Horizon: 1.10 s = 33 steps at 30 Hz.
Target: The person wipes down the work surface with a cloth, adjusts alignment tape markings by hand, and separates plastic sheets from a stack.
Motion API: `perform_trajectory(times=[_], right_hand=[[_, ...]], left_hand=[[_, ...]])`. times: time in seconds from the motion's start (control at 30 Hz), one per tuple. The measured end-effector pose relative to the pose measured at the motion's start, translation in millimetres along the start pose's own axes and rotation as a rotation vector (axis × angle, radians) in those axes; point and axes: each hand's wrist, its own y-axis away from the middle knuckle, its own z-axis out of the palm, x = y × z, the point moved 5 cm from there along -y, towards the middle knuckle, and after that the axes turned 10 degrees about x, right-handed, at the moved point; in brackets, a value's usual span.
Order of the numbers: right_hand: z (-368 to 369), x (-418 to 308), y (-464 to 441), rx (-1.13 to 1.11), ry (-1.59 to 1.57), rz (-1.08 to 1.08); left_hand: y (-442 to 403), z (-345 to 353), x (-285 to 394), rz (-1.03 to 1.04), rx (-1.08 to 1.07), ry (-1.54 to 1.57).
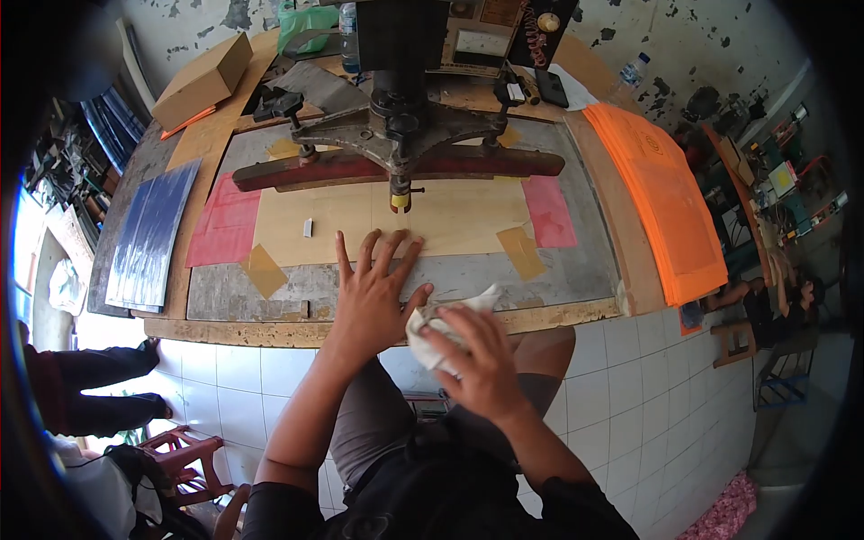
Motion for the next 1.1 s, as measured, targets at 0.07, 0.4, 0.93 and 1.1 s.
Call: perform_trajectory(times=[0.07,0.4,0.93,1.1], right_hand=[[-18,34,12,0.113,-0.001,0.06],[-60,86,25,0.18,0.232,0.28],[-33,33,33,0.063,0.031,-0.053],[-22,38,33,0.04,0.066,-0.129]], left_hand=[[0,0,-1,-0.014,0.007,-0.025],[-2,0,4,-0.024,-0.026,-0.041],[1,7,2,-0.036,0.0,-0.081],[2,4,0,-0.028,0.002,-0.077]])
